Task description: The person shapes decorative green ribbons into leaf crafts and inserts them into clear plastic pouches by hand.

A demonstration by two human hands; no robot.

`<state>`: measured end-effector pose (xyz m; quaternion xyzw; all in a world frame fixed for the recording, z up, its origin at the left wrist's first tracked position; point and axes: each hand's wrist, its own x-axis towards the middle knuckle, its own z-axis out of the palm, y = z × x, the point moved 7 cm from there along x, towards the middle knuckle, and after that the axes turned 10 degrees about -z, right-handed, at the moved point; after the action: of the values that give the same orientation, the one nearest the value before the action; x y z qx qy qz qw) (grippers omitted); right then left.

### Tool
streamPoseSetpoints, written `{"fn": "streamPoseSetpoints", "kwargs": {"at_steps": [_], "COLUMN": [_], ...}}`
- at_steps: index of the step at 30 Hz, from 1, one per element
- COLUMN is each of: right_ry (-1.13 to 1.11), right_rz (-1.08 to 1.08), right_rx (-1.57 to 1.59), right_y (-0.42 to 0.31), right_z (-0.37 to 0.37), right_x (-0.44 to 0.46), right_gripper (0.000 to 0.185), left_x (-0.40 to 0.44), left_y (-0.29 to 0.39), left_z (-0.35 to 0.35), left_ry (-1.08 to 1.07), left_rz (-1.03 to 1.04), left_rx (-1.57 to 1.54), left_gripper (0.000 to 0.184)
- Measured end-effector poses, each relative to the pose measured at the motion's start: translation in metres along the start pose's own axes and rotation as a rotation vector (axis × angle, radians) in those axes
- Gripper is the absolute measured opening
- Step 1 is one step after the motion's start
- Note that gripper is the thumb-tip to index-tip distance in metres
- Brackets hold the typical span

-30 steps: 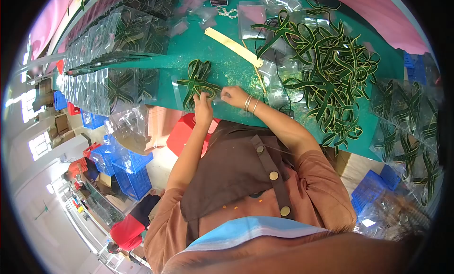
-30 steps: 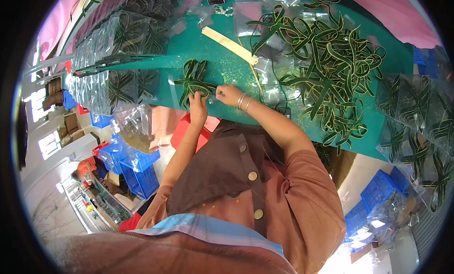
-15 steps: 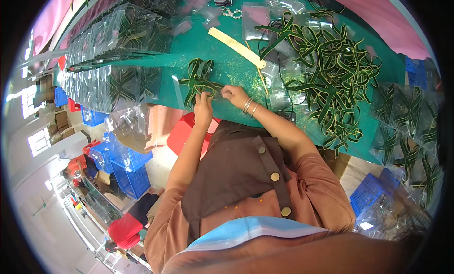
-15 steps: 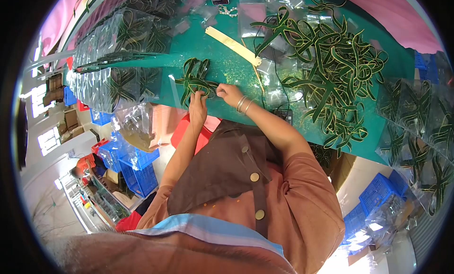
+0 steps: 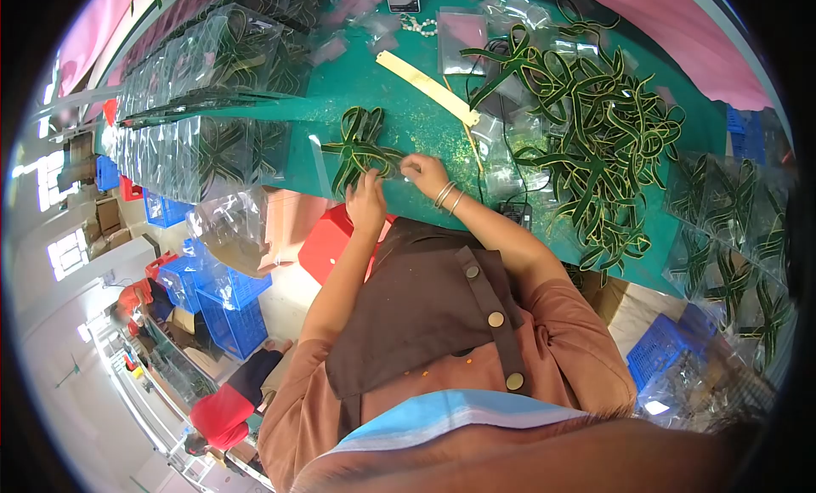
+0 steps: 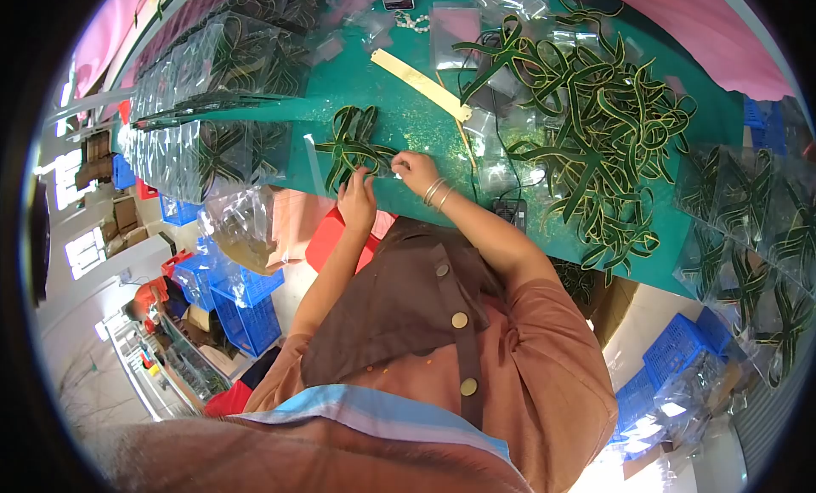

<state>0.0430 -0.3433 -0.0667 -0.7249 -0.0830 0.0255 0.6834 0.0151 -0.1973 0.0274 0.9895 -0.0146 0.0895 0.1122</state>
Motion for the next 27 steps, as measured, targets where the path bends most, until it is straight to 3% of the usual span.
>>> {"fn": "streamPoseSetpoints", "kwargs": {"at_steps": [7, 13, 18, 27], "right_ry": [0.031, 0.027, 0.042, 0.046], "right_rz": [0.054, 0.067, 0.051, 0.032], "right_rx": [0.021, -0.001, -0.035, -0.209], "right_y": [0.006, 0.009, 0.003, -0.011], "right_z": [-0.002, -0.003, -0.003, -0.005], "right_x": [-0.003, -0.003, -0.003, 0.001], "right_gripper": [0.010, 0.011, 0.011, 0.012], "left_x": [0.001, 0.009, 0.011, 0.014], "left_y": [-0.002, 0.002, 0.005, 0.004], "left_z": [-0.004, -0.011, -0.013, -0.013], "left_ry": [-0.005, 0.042, -0.001, -0.037], "left_rz": [0.024, 0.204, 0.349, 0.409], "left_rx": [0.026, -0.105, -0.098, -0.009], "left_gripper": [0.011, 0.008, 0.011, 0.016]}}
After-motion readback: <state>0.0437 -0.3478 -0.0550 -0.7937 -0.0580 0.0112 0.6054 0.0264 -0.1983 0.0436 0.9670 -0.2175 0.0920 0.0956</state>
